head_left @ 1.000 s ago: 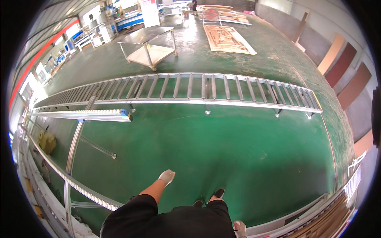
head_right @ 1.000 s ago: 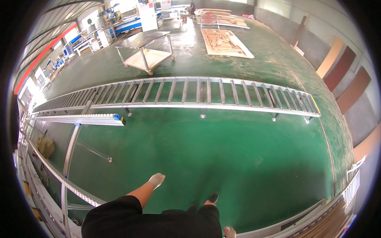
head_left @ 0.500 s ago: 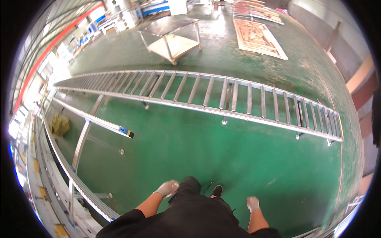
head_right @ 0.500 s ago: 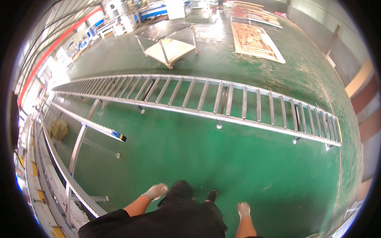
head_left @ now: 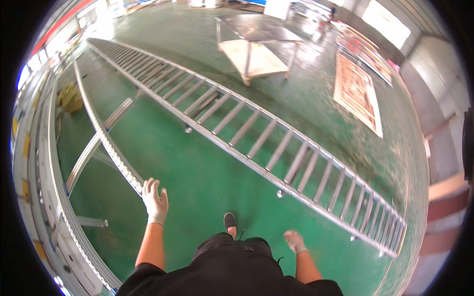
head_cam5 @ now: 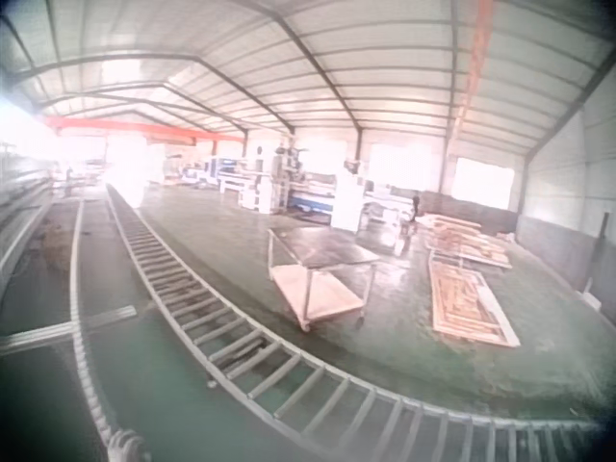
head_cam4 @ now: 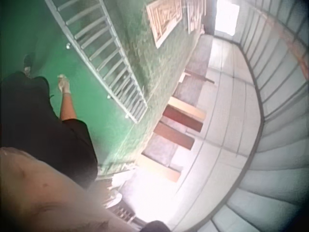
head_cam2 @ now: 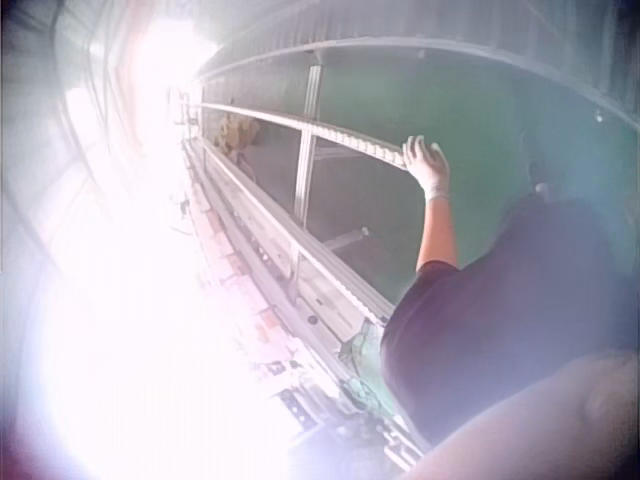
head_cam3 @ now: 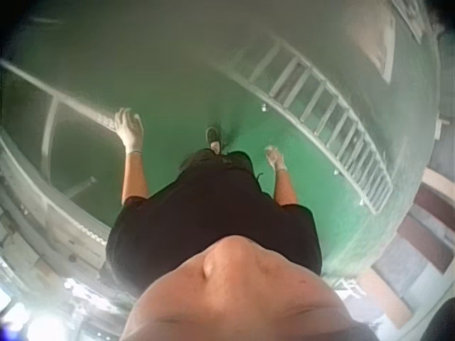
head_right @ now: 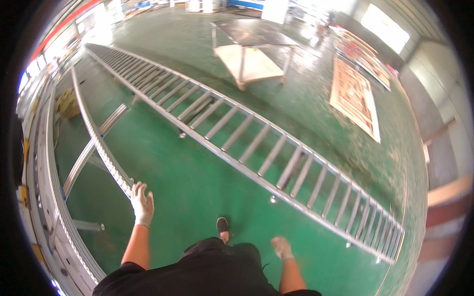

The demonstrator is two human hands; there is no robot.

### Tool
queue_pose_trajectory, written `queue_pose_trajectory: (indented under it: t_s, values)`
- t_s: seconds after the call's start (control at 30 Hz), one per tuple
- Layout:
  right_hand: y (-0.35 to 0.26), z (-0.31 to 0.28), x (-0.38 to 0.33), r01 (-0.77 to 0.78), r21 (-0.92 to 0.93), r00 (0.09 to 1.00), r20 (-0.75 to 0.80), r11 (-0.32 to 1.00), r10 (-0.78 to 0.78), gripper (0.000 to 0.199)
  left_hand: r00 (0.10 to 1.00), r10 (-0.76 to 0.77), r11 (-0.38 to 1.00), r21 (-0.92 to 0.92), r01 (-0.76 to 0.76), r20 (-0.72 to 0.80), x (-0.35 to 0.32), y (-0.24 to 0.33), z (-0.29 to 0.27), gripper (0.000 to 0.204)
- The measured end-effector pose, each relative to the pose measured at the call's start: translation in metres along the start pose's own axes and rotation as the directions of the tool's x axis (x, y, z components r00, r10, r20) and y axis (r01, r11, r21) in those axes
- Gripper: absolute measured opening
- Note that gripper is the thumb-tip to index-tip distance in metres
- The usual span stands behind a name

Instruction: The person measures the thickness of wood panels using a dial caliper, operates a machine console to enter data or settings, and then places smaller wood panels onto a conveyor belt.

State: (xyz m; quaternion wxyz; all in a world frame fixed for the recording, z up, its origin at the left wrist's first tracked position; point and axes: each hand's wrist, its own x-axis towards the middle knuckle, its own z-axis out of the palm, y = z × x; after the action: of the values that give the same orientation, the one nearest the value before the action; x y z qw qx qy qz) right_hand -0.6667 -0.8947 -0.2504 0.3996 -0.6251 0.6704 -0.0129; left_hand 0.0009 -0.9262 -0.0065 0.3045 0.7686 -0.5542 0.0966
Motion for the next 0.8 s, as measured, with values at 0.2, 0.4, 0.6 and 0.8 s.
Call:
queue_pose_trajectory:
  t_s: [0.2,0.4,0.6,0.8]
  values:
    - [-0.061,-0.004,0.04,-0.127,0.051,0.966,0.231,0.991,0.112,0.024,0.829,-0.558,0.723,0.486,0.491,-0.006,0.102,-0.076,0.044,0.069]
    - [-0.027,-0.018,0.226,-0.512,0.102,0.836,0.286,0.853,0.468,0.031,0.668,-0.717,0.572,0.38,0.727,-0.199,0.102,-0.181,0.07,0.08]
    - [-0.201,-0.096,0.489,0.535,-0.524,0.79,0.033,0.663,-0.612,0.016,0.388,-0.877,0.31,0.285,0.907,-0.283,0.162,-0.194,0.073,0.078]
    - [-0.461,-0.152,0.702,0.282,0.0,0.959,0.023,0.959,-0.282,0.017,0.325,-0.888,0.215,0.332,0.918,-0.324,0.243,-0.233,0.074,0.069]
